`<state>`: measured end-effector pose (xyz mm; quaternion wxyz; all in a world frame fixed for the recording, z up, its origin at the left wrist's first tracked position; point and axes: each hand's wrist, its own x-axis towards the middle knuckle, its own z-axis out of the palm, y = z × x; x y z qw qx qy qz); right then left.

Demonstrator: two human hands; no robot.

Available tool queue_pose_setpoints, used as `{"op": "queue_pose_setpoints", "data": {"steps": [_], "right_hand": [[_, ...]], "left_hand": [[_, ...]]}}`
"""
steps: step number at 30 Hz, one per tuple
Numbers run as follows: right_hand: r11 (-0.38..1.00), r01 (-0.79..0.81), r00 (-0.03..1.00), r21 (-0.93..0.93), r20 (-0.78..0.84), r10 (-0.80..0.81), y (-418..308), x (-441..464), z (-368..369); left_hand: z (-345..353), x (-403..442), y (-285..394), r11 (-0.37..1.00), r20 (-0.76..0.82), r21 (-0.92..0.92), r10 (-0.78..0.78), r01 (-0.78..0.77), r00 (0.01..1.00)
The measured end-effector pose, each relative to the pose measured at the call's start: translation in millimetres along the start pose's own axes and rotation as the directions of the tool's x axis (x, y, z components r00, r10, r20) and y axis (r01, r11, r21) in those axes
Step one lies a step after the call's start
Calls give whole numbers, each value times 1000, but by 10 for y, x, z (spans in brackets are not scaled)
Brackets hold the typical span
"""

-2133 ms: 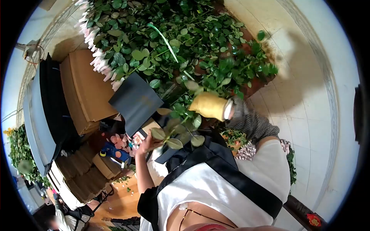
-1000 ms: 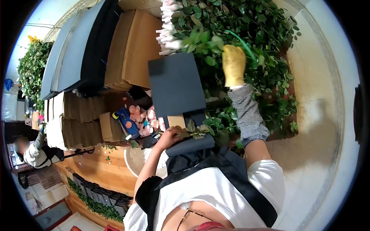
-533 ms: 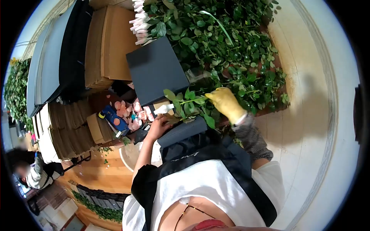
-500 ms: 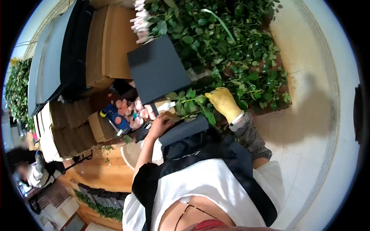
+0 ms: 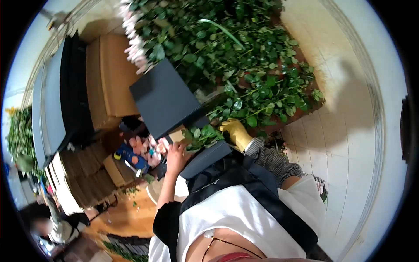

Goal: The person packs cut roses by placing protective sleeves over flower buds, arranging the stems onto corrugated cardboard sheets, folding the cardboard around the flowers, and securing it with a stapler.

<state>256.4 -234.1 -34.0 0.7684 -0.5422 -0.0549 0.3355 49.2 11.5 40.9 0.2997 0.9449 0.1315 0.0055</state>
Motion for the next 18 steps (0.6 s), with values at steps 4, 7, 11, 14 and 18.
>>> {"op": "queue_pose_setpoints", "data": {"steps": [4, 7, 11, 14, 18], "right_hand": [[609, 539, 842, -582, 362, -399, -298, 111, -50], [187, 557, 830, -809, 531, -171, -687, 305, 203], [576, 182, 800, -797, 461, 385, -1380, 750, 167], [523, 342, 898, -781, 435, 64, -1890, 1445, 513], [-76, 438, 891, -896, 443, -98, -2129, 2602, 1012]], "left_hand": [[62, -18, 58, 994, -166, -104, -46, 29, 985], [76, -59, -11, 982, -66, -176, -75, 63, 995], [-116, 51, 104, 988, 71, -148, -33, 43, 997], [-15, 32, -10, 979, 41, -198, -41, 48, 998], [127, -13, -74, 990, 31, -139, -33, 37, 999]]}}
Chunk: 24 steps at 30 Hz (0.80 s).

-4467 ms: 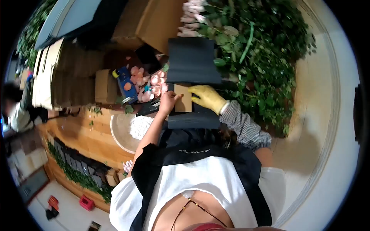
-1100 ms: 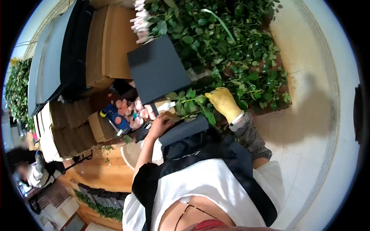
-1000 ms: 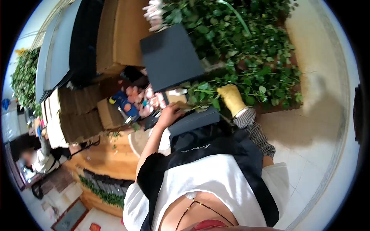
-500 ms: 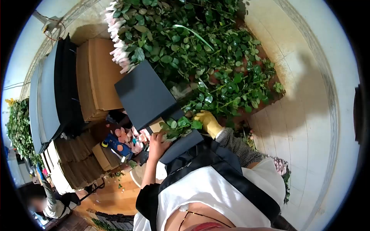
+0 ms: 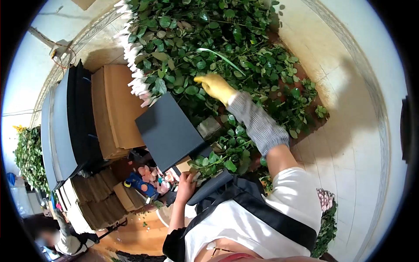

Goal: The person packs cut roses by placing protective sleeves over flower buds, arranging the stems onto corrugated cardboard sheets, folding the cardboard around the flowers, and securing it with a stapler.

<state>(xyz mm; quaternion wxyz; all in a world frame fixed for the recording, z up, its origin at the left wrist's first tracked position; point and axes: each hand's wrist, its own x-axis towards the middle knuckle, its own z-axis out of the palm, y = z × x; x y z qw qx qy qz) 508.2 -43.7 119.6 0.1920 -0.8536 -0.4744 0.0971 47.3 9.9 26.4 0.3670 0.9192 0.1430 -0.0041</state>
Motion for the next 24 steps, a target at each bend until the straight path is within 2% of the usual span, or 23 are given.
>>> {"op": "queue_pose_setpoints", "data": {"steps": [1, 2, 3, 4, 6, 7, 8, 10, 13, 14, 15, 16, 17, 18, 20, 21, 22, 23, 24], "right_hand": [[971, 74, 985, -229, -138, -107, 195, 251, 160], [886, 104, 940, -453, -247, -237, 396, 442, 441], [852, 115, 942, -511, -216, -257, 509, 536, 621], [852, 122, 941, -509, -215, -262, 413, 582, 591], [769, 100, 994, -631, 89, -56, 185, 627, 570], [754, 177, 983, -632, 144, -110, 115, 532, 547], [813, 305, 952, -495, 181, -248, 117, 403, 563], [736, 399, 915, -547, 186, -358, 43, 108, 602], [730, 330, 940, -598, 135, -315, -136, -346, 199], [712, 268, 963, -649, 208, -173, -243, -415, -69], [776, 86, 996, -625, 43, -75, 24, -411, 84], [819, 278, 827, -501, -310, -470, 390, -492, 77], [805, 140, 871, -576, -315, -377, 792, -450, 104], [894, 60, 899, -444, -365, -241, 1183, -472, 66], [666, -107, 931, -739, -309, -193, 1276, -693, -386], [729, -154, 881, -667, -427, -204, 1363, -728, -479], [708, -234, 880, -666, -455, -137, 1221, -852, -656], [811, -183, 861, -556, -489, -140, 1072, -1013, -800], [858, 50, 753, -511, -545, -368, 865, -1113, -952]], "left_hand": [[6, -12, -12, 1000, 13, -10, -14, 15, 1000], [2, -38, -7, 1000, 13, -6, -29, 29, 999], [1, -29, -8, 999, 14, -24, -29, 29, 999], [-11, -10, -8, 999, 13, -44, -27, 28, 1000], [-6, 21, 20, 996, 0, -83, -35, 35, 999], [-16, 27, 40, 993, 0, -107, -51, 51, 999], [-29, 6, 63, 990, 0, -129, -63, 62, 998], [-34, 9, 54, 997, -4, -68, -33, 33, 999], [-13, -6, 45, 995, -21, -80, -55, 53, 998], [-7, -11, 52, 995, -23, -78, -63, 61, 998], [-4, -9, 42, 997, -28, -56, -50, 48, 998], [3, -7, 18, 999, -32, -35, -35, 34, 999], [86, -24, -87, 1000, -46, 3, -27, 27, 999], [68, -20, -75, 999, -35, -6, -34, 34, 999], [62, -11, -83, 999, -12, 8, -37, 37, 999], [19, -3, -19, 999, -12, 21, -40, 40, 999], [84, -27, -80, 1000, -67, 18, -5, 6, 998], [80, -54, -70, 999, -52, -8, -32, 32, 998], [64, -19, -48, 998, -46, -33, -52, 51, 998]]}}
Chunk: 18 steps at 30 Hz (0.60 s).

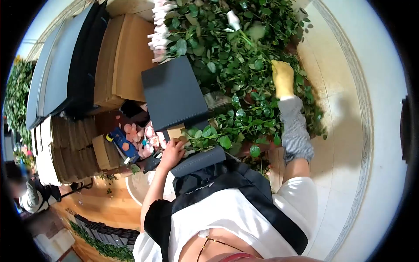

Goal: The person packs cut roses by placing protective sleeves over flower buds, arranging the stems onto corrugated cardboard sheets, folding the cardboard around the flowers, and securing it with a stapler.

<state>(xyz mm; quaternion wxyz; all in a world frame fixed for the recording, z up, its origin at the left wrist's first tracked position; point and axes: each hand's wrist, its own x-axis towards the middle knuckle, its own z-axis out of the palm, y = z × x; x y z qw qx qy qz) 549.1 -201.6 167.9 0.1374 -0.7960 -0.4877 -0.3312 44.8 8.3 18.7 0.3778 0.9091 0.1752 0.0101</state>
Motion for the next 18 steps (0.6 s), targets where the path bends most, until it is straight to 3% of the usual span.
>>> {"op": "queue_pose_setpoints", "data": {"steps": [4, 6, 8, 9, 10, 11, 12, 14, 16, 17, 18], "right_hand": [[931, -119, 956, 346, 292, 14, -786, 86, -826], [954, 132, 852, 269, 461, -248, -1238, -39, -913], [851, 43, 772, 524, 524, -361, -1623, -307, -896], [853, 33, 747, 520, 554, -367, -1726, -530, -773], [859, 34, 723, 511, 581, -374, -1793, -823, -552], [851, -6, 765, 524, 551, -334, -1760, -1227, -254], [861, -57, 727, 506, 612, -312, -1781, -1384, -184], [896, -43, 673, 442, 676, -301, -1826, -1440, -178], [926, -20, 622, 378, 729, -284, -1912, -1406, -246], [963, 32, 646, 269, 729, -225, -1971, -1385, -244], [986, 77, 674, 146, 722, -159, -2001, -1350, -239]], "left_hand": [[68, 11, -105, 996, -55, -62, 68, -71, 996], [43, 34, -76, 990, -98, -33, 133, -136, 986], [-47, 41, -18, 983, -57, -167, 69, -77, 996], [192, -12, -261, 827, 139, -491, -234, 272, 962], [223, -36, -249, 906, -27, -396, -173, 149, 985], [156, -30, -161, 962, -66, -264, -97, 76, 993], [16, -12, -29, 993, -96, -122, -12, 0, 995], [-118, 16, 108, 994, -47, -99, -40, 36, 998], [-185, 48, 159, 987, 8, 142, 74, -74, 997], [-221, 94, 233, 905, 27, 403, 141, -140, 990], [-291, 110, 302, 850, -19, 489, 234, -195, 972]]}}
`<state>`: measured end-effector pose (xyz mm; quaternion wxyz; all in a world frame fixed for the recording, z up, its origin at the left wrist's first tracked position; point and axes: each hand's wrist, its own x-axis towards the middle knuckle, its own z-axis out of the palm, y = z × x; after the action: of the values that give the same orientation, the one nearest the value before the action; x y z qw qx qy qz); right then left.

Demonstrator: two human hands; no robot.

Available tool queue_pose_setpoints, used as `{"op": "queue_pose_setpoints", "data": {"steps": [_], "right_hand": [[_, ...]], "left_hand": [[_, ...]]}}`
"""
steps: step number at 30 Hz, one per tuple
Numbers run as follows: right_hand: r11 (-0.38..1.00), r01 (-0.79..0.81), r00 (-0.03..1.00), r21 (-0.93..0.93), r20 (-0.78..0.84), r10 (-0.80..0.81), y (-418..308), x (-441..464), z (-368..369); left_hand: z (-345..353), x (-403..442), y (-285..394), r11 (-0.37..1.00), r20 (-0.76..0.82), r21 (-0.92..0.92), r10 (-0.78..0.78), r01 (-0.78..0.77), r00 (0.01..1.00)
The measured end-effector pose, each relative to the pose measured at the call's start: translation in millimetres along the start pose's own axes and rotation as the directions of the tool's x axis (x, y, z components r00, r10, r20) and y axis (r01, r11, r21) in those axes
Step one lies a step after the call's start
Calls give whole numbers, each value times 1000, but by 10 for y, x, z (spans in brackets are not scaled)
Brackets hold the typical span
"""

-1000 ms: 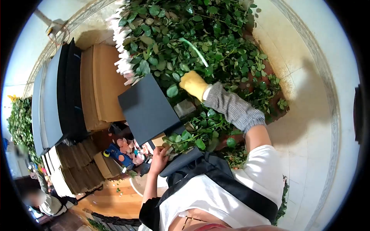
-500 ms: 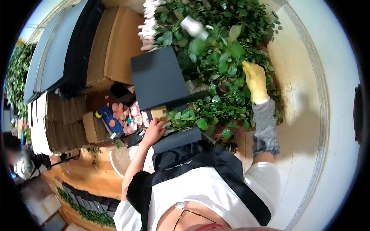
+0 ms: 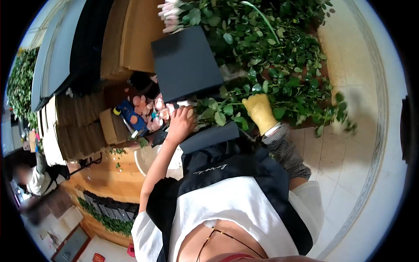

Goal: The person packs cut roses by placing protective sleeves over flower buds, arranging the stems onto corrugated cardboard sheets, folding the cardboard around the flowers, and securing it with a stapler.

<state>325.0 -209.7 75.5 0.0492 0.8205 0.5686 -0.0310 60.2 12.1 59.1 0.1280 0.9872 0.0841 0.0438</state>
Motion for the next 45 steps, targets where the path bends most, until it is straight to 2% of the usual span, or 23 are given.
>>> {"op": "queue_pose_setpoints", "data": {"steps": [1, 3, 4, 6, 8, 10, 12, 13, 15, 16, 18, 20, 22, 24, 26, 29, 31, 33, 35, 40, 42, 44, 45], "right_hand": [[998, -29, 998, -54, 58, 32, -24, 17, 141], [902, -191, 979, 386, 147, 144, 41, -30, 756], [762, -80, 984, 642, -71, 164, 117, -200, 931], [659, -48, 997, 751, -6, 80, 337, -144, 809], [549, -243, 922, 799, 367, -126, 576, 43, 395], [478, -401, 826, 781, 534, -180, 821, 320, -24], [602, -124, 988, 789, 151, 6, 988, 656, -290], [663, -77, 984, 745, -52, 173, 1019, 868, -223], [868, -25, 898, 496, -370, 237, 1139, 1368, 53], [865, -28, 898, 501, -368, 242, 1142, 1491, 287], [984, -161, 966, -82, -216, 140, 1123, 1711, 681], [966, -242, 970, -87, -30, 240, 889, 1742, 503], [974, -85, 972, -209, 199, 127, 813, 1580, 279], [986, 12, 975, -164, 221, 25, 806, 1640, 620], [985, 116, 962, -126, 260, -80, 615, 1610, 256], [982, 77, 995, -173, 69, -66, 599, 1576, -108], [975, -127, 959, -183, -272, 73, 1021, 1486, -102], [978, -205, 815, 45, -545, 196, 1671, 1292, 17], [895, -424, 788, -140, -544, 288, 2049, 1019, -195], [899, -381, 900, -217, -309, 307, 2249, 610, -460], [971, -235, 811, 39, -542, 218, 2062, 626, -475], [983, -183, 856, 29, -487, 174, 1874, 803, -321], [978, -137, 839, 158, -507, 200, 1861, 957, 23]], "left_hand": [[-49, 46, 14, 1000, -54, 19, 9, -8, 999], [9, 49, -15, 998, -50, 60, 7, -4, 999], [99, 21, -41, 998, 12, -44, -49, 49, 999], [136, -11, -24, 990, 80, -56, -124, 129, 989], [87, -28, -5, 997, -11, 1, -76, 76, 997], [103, -46, -7, 991, 10, -73, -111, 111, 994], [137, -39, -8, 980, -10, -172, -107, 104, 994], [186, -54, -26, 972, 0, -200, -125, 122, 992], [142, -67, -14, 964, 29, -223, -144, 146, 989], [126, -69, -8, 953, 51, -250, -165, 173, 985], [124, -46, -7, 953, 18, -251, -173, 172, 985], [158, -61, -25, 949, 54, -251, -180, 188, 982], [164, -70, -5, 934, 45, -288, -208, 212, 977], [117, -46, 15, 936, 46, -284, -202, 206, 978], [122, -27, -4, 940, 42, -280, -194, 198, 980], [153, -73, 4, 946, 18, -263, -191, 189, 981], [104, -38, 4, 968, -31, -216, -141, 131, 990], [153, -81, -17, 953, -4, -253, -171, 165, 985], [177, -87, -29, 943, 21, -278, -183, 181, 983], [287, -118, -67, 933, -48, -323, -180, 155, 982], [271, -110, -63, 933, -48, -328, -175, 150, 983], [274, -110, -61, 932, -52, -330, -174, 148, 983], [262, -109, -58, 936, -49, -320, -175, 151, 983]]}}
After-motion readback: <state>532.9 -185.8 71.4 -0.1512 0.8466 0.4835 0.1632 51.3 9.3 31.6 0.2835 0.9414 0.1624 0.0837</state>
